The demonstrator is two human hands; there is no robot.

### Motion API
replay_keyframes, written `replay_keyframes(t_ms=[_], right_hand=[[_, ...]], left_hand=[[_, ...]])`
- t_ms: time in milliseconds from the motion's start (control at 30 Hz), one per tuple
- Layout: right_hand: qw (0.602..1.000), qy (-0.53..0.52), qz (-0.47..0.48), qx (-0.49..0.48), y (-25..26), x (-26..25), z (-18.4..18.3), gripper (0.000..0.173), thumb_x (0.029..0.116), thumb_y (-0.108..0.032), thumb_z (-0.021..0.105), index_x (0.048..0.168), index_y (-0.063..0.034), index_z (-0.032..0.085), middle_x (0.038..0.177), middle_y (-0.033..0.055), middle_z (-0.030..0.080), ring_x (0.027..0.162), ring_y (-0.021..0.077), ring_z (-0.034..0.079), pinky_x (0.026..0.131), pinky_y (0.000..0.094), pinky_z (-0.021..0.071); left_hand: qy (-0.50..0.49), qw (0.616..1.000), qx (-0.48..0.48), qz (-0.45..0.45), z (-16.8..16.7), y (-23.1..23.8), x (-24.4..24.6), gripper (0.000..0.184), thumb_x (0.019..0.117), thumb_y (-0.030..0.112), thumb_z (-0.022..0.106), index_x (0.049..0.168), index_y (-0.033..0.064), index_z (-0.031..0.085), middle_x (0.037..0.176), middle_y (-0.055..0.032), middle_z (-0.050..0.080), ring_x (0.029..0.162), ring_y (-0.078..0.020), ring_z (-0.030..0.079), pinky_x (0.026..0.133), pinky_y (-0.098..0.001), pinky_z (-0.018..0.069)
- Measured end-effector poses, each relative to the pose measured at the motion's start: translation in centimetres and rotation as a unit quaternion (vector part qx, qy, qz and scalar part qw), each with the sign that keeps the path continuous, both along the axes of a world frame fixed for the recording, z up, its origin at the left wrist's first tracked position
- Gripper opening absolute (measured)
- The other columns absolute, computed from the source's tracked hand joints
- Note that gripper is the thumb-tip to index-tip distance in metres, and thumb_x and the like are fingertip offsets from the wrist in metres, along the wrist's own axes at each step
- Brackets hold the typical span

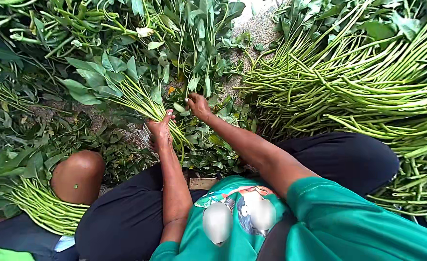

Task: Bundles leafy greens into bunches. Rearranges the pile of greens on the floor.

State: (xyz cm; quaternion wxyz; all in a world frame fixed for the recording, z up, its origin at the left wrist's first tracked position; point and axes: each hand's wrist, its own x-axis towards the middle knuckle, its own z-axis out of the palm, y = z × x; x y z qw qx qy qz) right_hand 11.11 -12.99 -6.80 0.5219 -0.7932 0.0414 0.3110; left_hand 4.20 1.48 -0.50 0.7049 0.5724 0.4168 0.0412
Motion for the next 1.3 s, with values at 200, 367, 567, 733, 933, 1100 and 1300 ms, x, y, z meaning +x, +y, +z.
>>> replay_keyframes(t_ms=[200, 367, 567, 733, 933, 1100, 1300], right_hand=[[0.991, -0.072, 0.106, 0.037, 0.6, -7.3, 3.5, 0.033, 0.1068, -0.022, 0.053, 0.126, 0.0014, 0.067, 0.098, 0.018, 0.075, 0.089, 0.0307, 0.074, 0.089, 0.0518, 0.0579], [0.993, -0.059, 0.101, 0.019, -0.7, -8.2, 3.7, 0.037, 0.1085, -0.027, 0.051, 0.12, 0.0033, 0.068, 0.098, 0.0215, 0.072, 0.091, 0.0341, 0.07, 0.09, 0.0537, 0.0541], [0.995, -0.054, 0.077, -0.011, -2.1, -7.7, 3.9, 0.03, 0.1041, -0.022, 0.058, 0.11, 0.0056, 0.069, 0.097, 0.0213, 0.071, 0.093, 0.0337, 0.07, 0.09, 0.0532, 0.0532], [0.987, -0.019, -0.055, 0.148, -1.7, -7.2, 3.7, 0.022, 0.0982, -0.009, 0.067, 0.112, 0.0075, 0.065, 0.093, 0.0143, 0.071, 0.078, 0.017, 0.07, 0.078, 0.0358, 0.0607], [0.948, 0.114, -0.084, 0.285, -2.1, -7.4, 5.3, 0.007, 0.1035, -0.003, 0.056, 0.108, 0.0019, 0.055, 0.095, 0.0104, 0.073, 0.081, 0.0156, 0.073, 0.075, 0.0321, 0.0611], [0.985, -0.016, 0.068, 0.16, -1.6, -7.5, 5.1, 0.027, 0.0919, -0.004, 0.074, 0.111, 0.0095, 0.061, 0.092, 0.016, 0.07, 0.08, 0.0192, 0.07, 0.08, 0.0369, 0.0605], [0.98, -0.086, 0.179, -0.023, -1.4, -6.0, 2.9, 0.03, 0.0926, -0.009, 0.073, 0.116, 0.008, 0.066, 0.099, 0.0231, 0.073, 0.095, 0.0385, 0.072, 0.091, 0.059, 0.0547]], left_hand=[[0.069, 0.996, 0.028, -0.046, -1.1, -0.3, -0.7, 0.049, 0.0861, -0.003, 0.078, 0.128, -0.0056, 0.054, 0.105, -0.0162, 0.069, 0.086, -0.0179, 0.07, 0.078, -0.034, 0.0614], [0.121, 0.987, -0.021, -0.101, -0.9, -0.7, -1.5, 0.047, 0.0878, 0.002, 0.078, 0.128, -0.0021, 0.054, 0.098, -0.0126, 0.069, 0.078, -0.0162, 0.069, 0.074, -0.0329, 0.0612], [0.096, 0.987, -0.093, -0.088, -1.6, -2.4, -1.2, 0.038, 0.0907, -0.002, 0.072, 0.124, -0.0033, 0.054, 0.092, -0.0135, 0.069, 0.073, -0.0175, 0.068, 0.069, -0.0334, 0.0611], [0.072, 0.99, -0.093, -0.076, -0.7, -1.4, -0.9, 0.039, 0.0881, -0.006, 0.073, 0.122, -0.0022, 0.054, 0.091, -0.012, 0.069, 0.072, -0.0177, 0.068, 0.065, -0.0327, 0.0608], [0.058, 0.996, -0.015, -0.064, 0.5, 1.4, -0.8, 0.041, 0.0868, -0.006, 0.075, 0.121, -0.0009, 0.053, 0.091, -0.0097, 0.071, 0.07, -0.0145, 0.069, 0.061, -0.0291, 0.0597], [0.041, 0.999, 0.019, -0.022, 0.2, 2.1, -1.1, 0.038, 0.0863, -0.007, 0.075, 0.118, -0.0016, 0.053, 0.087, -0.0097, 0.071, 0.067, -0.0137, 0.068, 0.058, -0.0283, 0.0585], [-0.042, 0.981, 0.167, 0.089, 2.2, 3.2, -0.8, 0.051, 0.0844, -0.004, 0.077, 0.128, -0.0061, 0.05, 0.1, -0.0128, 0.064, 0.076, -0.0145, 0.068, 0.068, -0.0312, 0.0618]])
